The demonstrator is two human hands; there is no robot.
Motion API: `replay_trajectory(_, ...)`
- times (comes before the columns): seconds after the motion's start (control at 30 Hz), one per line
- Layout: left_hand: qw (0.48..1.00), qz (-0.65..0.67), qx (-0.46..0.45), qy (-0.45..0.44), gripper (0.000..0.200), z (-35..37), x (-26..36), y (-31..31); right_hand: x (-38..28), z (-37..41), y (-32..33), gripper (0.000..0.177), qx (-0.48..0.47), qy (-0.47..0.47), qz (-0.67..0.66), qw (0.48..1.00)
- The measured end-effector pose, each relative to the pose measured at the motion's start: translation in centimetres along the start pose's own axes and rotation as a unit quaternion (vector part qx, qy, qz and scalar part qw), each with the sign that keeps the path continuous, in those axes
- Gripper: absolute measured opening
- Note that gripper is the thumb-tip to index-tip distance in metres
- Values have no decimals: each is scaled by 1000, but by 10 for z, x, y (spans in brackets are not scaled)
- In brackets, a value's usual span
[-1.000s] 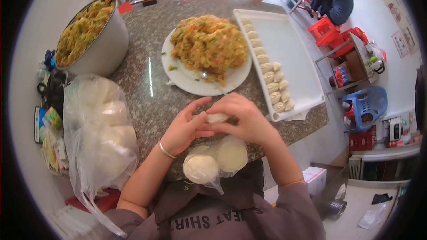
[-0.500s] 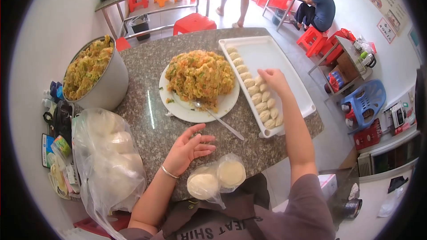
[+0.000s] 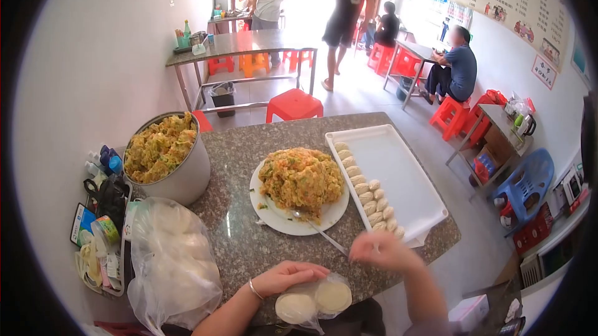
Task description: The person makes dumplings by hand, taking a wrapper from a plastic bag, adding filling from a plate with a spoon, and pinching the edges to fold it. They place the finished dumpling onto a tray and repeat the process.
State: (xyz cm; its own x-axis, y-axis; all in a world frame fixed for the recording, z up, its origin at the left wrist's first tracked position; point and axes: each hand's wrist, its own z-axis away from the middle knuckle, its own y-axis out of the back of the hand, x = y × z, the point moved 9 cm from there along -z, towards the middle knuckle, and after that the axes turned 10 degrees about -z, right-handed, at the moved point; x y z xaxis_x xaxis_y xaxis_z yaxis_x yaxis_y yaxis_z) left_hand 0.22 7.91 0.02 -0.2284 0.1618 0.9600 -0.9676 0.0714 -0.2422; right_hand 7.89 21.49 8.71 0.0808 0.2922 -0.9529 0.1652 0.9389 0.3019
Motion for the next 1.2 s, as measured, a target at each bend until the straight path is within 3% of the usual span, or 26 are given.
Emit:
replay_trajectory(0.03, 1000, -2, 0, -2, 30, -1, -2, 0, -10, 11, -30, 13, -82, 25, 0, 996)
replay_trajectory(0.13, 997, -58, 2, 53, 31, -3, -17, -1, -2, 36, -75, 15, -75, 72, 6, 995)
replay_trajectory(0.2, 995, -77, 9, 68, 35, -1, -17, -1, -1, 45, -69, 19, 72, 130, 123, 981)
replay_trajectory(0.37, 991, -90, 18, 102, 32, -2, -27, 5, 14, 51, -73, 24, 106, 101, 130, 981)
replay_trajectory(0.43, 990, -101, 11, 101, 31, -2, -31, 4, 9, 52, -63, 22, 173, 82, 143, 971)
replay_trajectory(0.57, 991, -111, 20, 65, 35, -4, -30, 6, 25, 52, -60, 22, 165, 56, 153, 973)
replay_trajectory(0.63, 988, -133, 18, 79, 35, -4, -32, 8, 13, 54, -60, 17, 178, 114, 169, 963)
replay_trajectory(0.97, 984, -146, 11, 101, 31, -2, -30, 7, -8, 57, -68, 13, 167, 186, 164, 954)
replay_trajectory(1.07, 989, -129, -6, 66, 33, -1, -24, 0, -17, 52, -72, 12, 148, 173, 110, 967)
replay_trajectory(1.13, 997, -58, 18, -40, 35, 2, 8, -8, -11, 47, -67, 11, 153, 125, 22, 980)
replay_trajectory(1.2, 995, -64, 0, -77, 34, 1, 10, -10, -24, 34, -68, 12, 152, 148, 15, 977)
